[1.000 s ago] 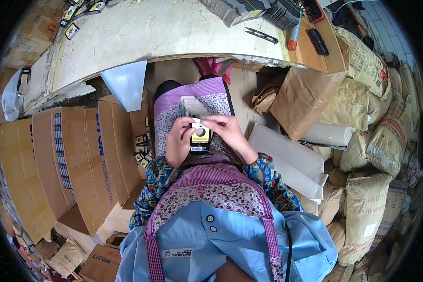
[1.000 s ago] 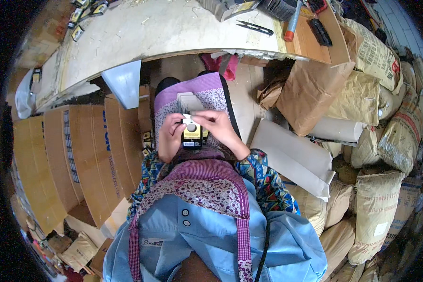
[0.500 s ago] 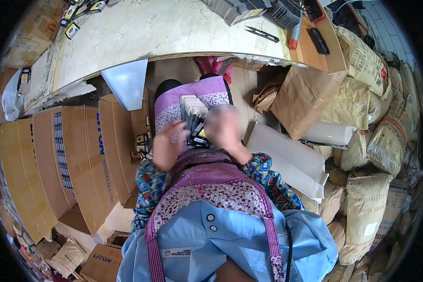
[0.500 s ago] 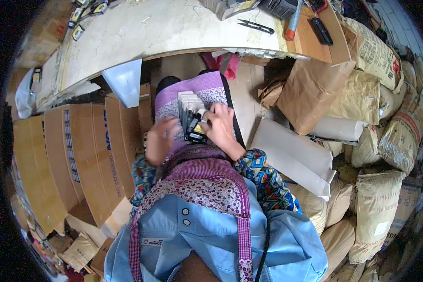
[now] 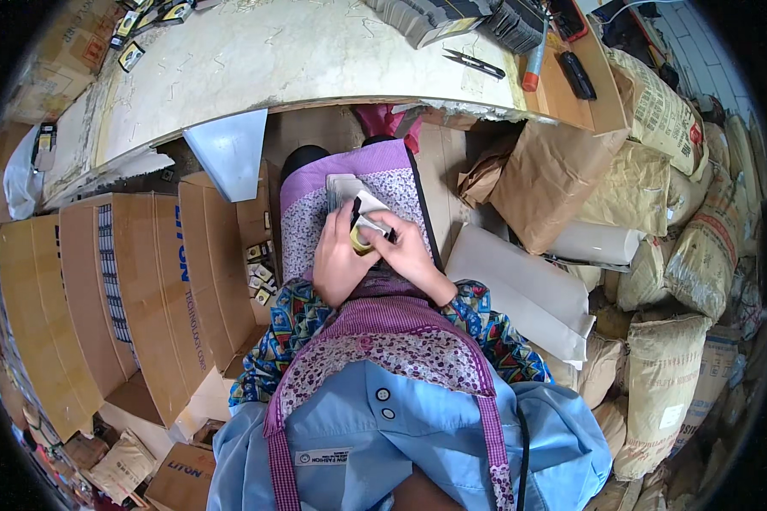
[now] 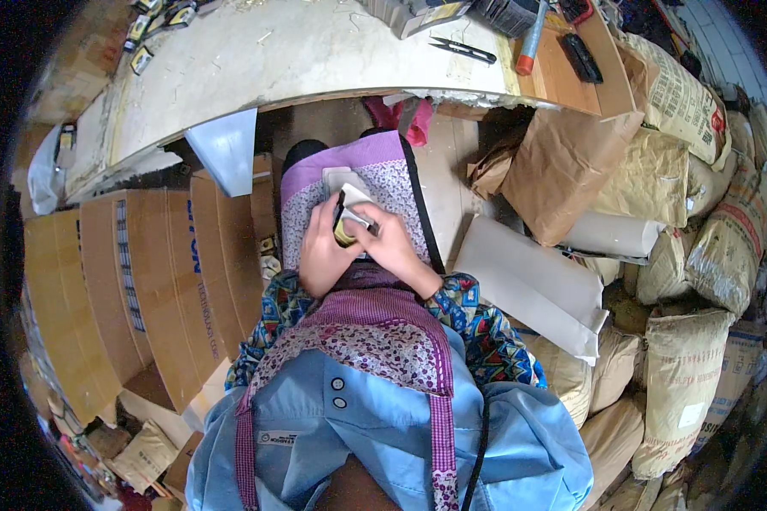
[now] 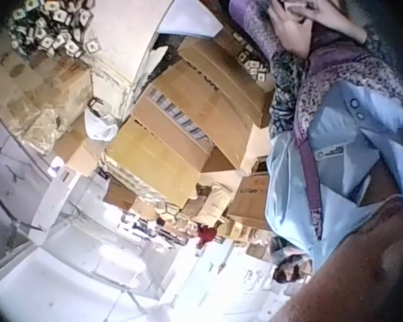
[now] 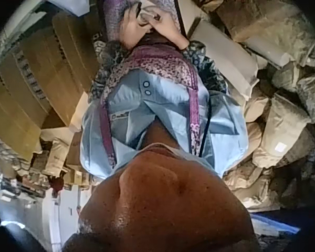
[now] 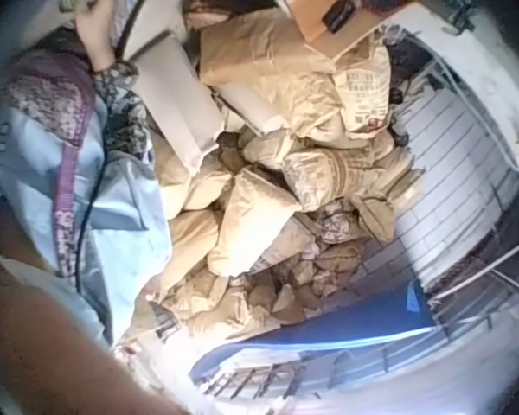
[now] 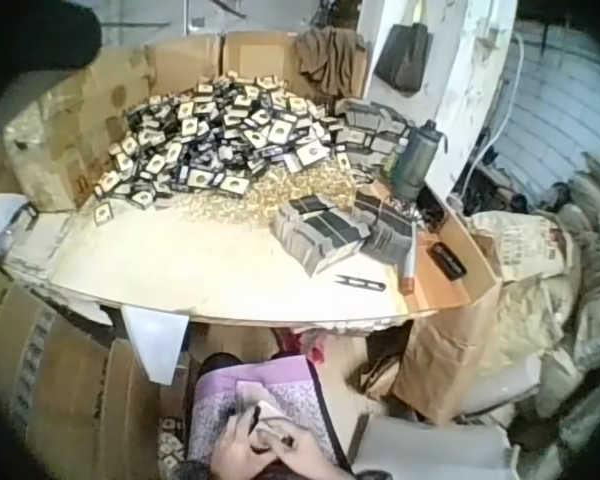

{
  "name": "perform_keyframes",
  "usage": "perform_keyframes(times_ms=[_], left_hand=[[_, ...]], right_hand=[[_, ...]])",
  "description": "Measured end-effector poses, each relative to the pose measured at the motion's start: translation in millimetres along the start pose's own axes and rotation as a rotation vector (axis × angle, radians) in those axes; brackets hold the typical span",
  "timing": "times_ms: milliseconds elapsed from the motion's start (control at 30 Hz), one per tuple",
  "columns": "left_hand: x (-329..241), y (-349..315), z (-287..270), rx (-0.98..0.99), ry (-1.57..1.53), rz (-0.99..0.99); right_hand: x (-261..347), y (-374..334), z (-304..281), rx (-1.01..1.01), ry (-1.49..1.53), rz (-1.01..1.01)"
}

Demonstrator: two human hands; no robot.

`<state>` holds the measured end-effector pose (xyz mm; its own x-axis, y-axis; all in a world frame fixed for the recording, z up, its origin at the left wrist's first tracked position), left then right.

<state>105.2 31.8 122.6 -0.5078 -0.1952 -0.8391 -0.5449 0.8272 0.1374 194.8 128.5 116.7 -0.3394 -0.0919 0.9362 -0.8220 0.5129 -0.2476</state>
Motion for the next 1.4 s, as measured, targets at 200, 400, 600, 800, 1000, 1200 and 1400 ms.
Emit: perform_keyframes(times_ms=[200, 400, 600, 800, 1000, 1200, 1400], left_hand=[[19, -4, 3, 0.105, -0.193, -0.174], [22, -3, 4, 0.116, -0.770, -0.174], [24, -5, 2, 0.171, -0.742, -0.188], [22, -7, 3, 0.136, -0.688, -0.164], [27, -6, 3, 0.120, -0.778, -0.181], [35, -11, -5, 0.182, -0.685, -0.145], [38, -12, -70, 0.193, 0.155, -0.215]], right_hand=[[-4, 7, -2, -0.025, -0.080, -0.233], [-12, 2, -8, -0.025, 0.021, -0.086], [-6, 3, -11, -0.124, 0.120, -0.167], [-12, 9, -13, -0.082, 0.239, -0.075], [-2, 9, -21, 0.044, 0.240, -0.053], [-13, 4, -15, 0.136, 0.082, -0.052], [-30, -4, -10, -0.049, -0.860, -0.199]])
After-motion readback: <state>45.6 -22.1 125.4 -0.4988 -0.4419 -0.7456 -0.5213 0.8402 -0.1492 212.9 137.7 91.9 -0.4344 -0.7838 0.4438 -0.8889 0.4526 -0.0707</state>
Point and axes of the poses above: each hand's wrist, its own y-axis towards the middle knuckle, its own z-axis out of the palm, x = y × z, the point moved 3 cm from there along y, towards the middle knuckle, and after that the axes turned 8 degrees about x, right-handed, at the moved point
